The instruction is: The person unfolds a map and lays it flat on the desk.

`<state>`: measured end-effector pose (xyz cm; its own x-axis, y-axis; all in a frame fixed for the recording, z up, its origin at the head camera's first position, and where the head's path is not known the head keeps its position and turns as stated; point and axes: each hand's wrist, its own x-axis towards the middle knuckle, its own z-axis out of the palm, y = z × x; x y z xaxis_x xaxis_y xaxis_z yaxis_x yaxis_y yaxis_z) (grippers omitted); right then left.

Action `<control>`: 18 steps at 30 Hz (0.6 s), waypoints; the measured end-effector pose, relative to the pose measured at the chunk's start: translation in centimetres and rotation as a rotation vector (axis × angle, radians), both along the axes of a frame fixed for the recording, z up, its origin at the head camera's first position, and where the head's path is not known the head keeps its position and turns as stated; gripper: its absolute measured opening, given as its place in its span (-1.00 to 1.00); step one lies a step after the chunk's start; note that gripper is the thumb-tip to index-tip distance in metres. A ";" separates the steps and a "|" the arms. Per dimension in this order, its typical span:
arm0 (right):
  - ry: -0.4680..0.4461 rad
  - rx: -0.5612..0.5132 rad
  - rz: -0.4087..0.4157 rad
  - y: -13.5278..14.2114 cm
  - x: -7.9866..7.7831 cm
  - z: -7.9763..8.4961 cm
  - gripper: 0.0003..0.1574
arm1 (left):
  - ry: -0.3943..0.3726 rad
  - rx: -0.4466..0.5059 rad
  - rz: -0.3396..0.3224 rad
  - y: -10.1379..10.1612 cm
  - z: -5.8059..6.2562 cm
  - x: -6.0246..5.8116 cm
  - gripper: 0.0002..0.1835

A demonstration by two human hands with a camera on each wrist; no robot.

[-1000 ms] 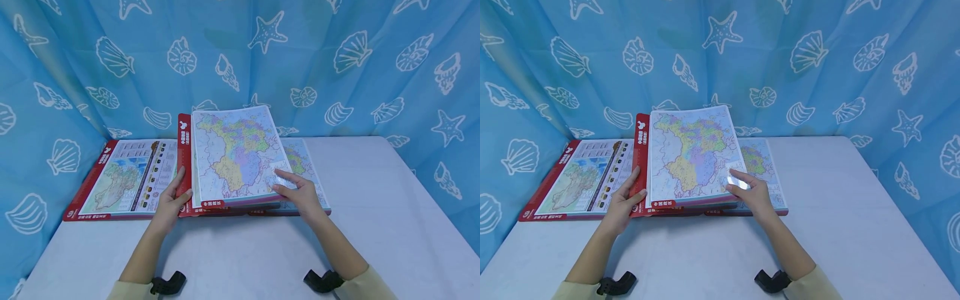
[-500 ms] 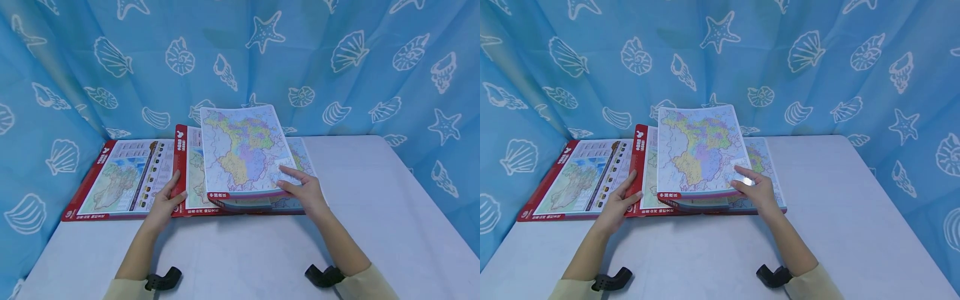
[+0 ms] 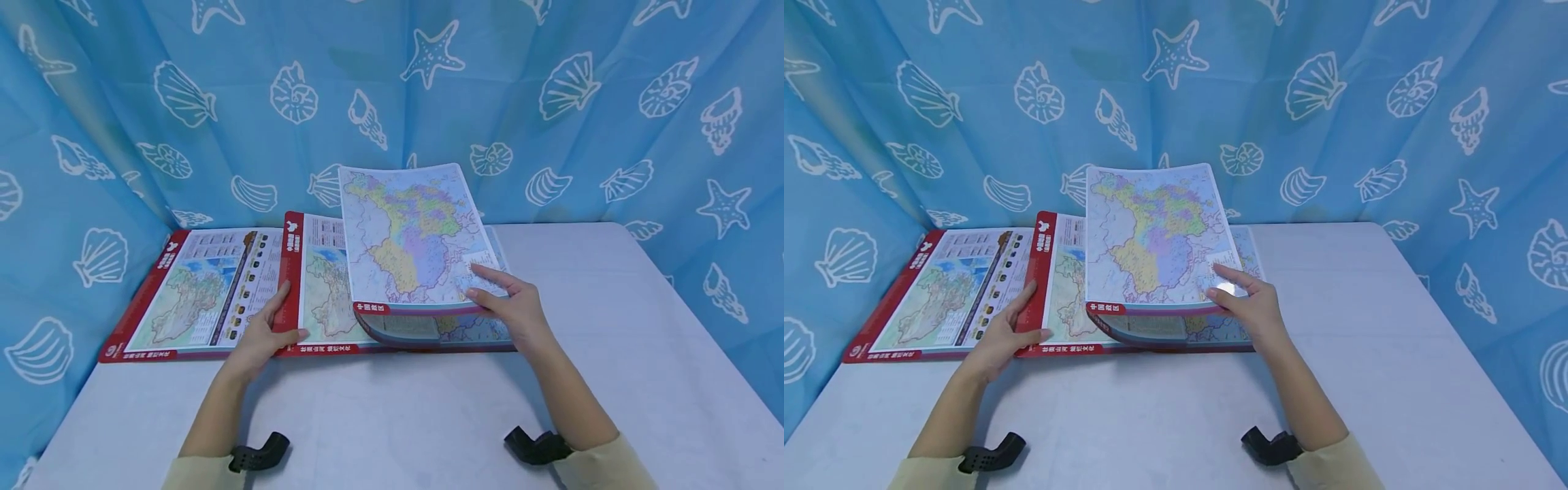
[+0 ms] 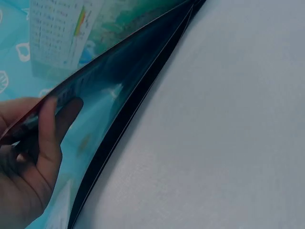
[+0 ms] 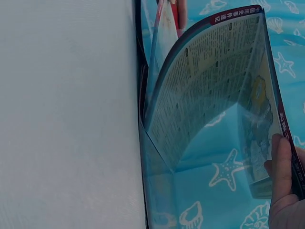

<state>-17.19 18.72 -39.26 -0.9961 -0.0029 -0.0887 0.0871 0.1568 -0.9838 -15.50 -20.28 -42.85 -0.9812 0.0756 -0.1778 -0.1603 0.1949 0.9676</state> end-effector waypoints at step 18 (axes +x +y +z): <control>0.004 -0.020 -0.044 2.0 0.0 1.1 -0.18 | -0.030 0.006 0.109 -2.3 0.5 -0.1 0.05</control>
